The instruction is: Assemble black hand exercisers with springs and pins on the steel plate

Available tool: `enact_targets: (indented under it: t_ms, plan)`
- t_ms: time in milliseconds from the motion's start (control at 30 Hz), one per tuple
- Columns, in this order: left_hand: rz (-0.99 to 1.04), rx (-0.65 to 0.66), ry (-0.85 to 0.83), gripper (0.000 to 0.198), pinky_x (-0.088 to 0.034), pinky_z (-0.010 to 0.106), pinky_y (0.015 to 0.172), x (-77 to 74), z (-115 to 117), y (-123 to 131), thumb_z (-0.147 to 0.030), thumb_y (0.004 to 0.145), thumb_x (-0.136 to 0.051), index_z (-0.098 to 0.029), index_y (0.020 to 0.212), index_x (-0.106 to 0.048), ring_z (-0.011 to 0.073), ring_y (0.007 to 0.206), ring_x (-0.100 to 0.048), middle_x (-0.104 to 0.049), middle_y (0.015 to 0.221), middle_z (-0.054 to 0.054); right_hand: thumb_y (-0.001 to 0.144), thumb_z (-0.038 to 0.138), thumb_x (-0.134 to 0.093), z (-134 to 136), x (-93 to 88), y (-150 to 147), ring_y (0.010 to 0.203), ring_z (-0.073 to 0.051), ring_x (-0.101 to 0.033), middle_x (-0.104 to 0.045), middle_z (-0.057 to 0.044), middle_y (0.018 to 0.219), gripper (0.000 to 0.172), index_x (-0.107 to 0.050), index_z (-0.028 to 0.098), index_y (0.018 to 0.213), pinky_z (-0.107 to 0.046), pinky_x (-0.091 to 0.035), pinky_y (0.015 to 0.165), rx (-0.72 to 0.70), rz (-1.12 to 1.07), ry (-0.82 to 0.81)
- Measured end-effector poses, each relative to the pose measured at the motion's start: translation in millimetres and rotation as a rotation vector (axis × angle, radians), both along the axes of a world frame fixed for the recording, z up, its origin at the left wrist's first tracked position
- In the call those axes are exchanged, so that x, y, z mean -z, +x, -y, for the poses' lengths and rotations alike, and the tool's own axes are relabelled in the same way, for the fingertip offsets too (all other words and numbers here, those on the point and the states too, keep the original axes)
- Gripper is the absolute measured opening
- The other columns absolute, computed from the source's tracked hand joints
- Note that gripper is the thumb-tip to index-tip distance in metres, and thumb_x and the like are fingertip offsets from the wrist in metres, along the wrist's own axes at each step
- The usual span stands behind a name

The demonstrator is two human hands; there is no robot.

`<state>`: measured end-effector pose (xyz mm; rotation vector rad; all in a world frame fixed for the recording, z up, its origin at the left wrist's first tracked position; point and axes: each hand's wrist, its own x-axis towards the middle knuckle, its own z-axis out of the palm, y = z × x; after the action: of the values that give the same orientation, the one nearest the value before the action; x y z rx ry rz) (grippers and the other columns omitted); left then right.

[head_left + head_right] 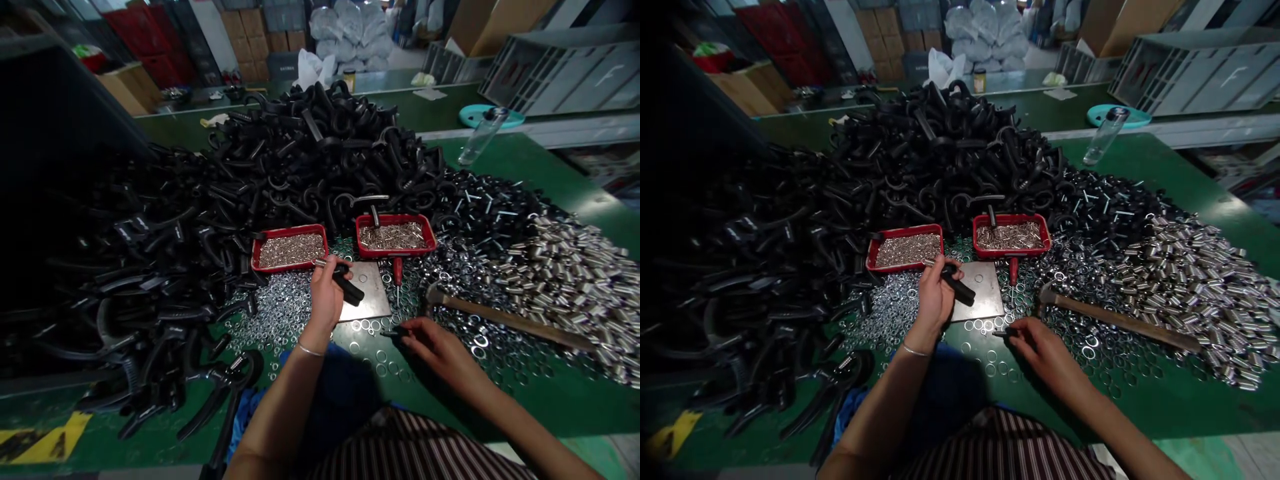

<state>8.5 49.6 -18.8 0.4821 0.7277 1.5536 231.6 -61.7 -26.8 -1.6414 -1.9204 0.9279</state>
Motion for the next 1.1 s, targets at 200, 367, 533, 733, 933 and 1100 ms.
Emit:
enact_targets:
  t_ms: [200,367,533,733,933,1100]
  plan:
    - [-0.018,0.027,-0.004,0.027,-0.045,0.025,0.065,-0.3,6,8,-0.039,0.083,-0.073,-0.017,0.086,-0.057,0.0114,0.071,-0.061,-0.066,0.081,0.002,0.093,0.042,-0.054,-24,-5.5,35,0.096,-0.027,-0.067,-0.07,-0.012,0.107,0.029,-0.062,0.019,0.109,-0.042,-0.051,0.087,0.195,0.193,0.272]
    - [-0.026,0.073,-0.005,0.027,-0.044,0.023,0.062,3.1,10,15,-0.039,0.082,-0.073,-0.018,0.089,-0.057,0.0131,0.076,-0.063,-0.065,0.081,0.001,0.093,0.041,-0.054,-58,-13.0,54,0.088,-0.026,-0.067,-0.069,-0.011,0.102,0.029,-0.062,0.018,0.108,-0.039,-0.052,0.079,0.233,0.292,0.329]
    - [-0.073,0.114,0.003,0.025,-0.045,0.023,0.064,6.8,11,17,-0.04,0.086,-0.068,-0.018,0.087,-0.058,0.0114,0.071,-0.061,-0.066,0.081,0.002,0.094,0.036,-0.053,-78,-15.1,53,0.087,-0.025,-0.065,-0.068,-0.01,0.099,0.023,-0.061,0.018,0.107,-0.037,-0.051,0.079,0.154,0.323,0.337]
    - [-0.156,0.129,-0.016,0.029,-0.045,0.023,0.063,9.3,11,18,-0.045,0.084,-0.068,-0.017,0.085,-0.059,0.0113,0.068,-0.06,-0.066,0.08,0.002,0.092,0.027,-0.054,-94,6.7,30,0.093,-0.028,-0.061,-0.067,-0.011,0.093,0.01,-0.062,0.02,0.093,-0.037,-0.048,0.075,0.033,0.529,0.304]
    - [-0.258,0.16,-0.005,0.029,-0.047,0.024,0.066,12.7,13,18,-0.046,0.086,-0.066,-0.018,0.088,-0.06,0.012,0.07,-0.061,-0.068,0.083,0.002,0.09,0.036,-0.057,-91,17.9,31,0.089,-0.025,-0.062,-0.068,-0.01,0.097,0.02,-0.061,0.02,0.1,-0.04,-0.049,0.082,0.319,0.108,0.299]
    - [-0.239,0.166,-0.02,0.03,-0.046,0.023,0.065,12.3,14,19,-0.047,0.085,-0.067,-0.018,0.088,-0.06,0.0111,0.069,-0.059,-0.067,0.083,0.002,0.084,0.046,-0.066,-75,12.5,33,0.075,-0.017,-0.059,-0.062,-0.002,0.088,0.035,-0.059,0.021,0.107,-0.034,-0.051,0.073,0.447,-0.41,0.19]
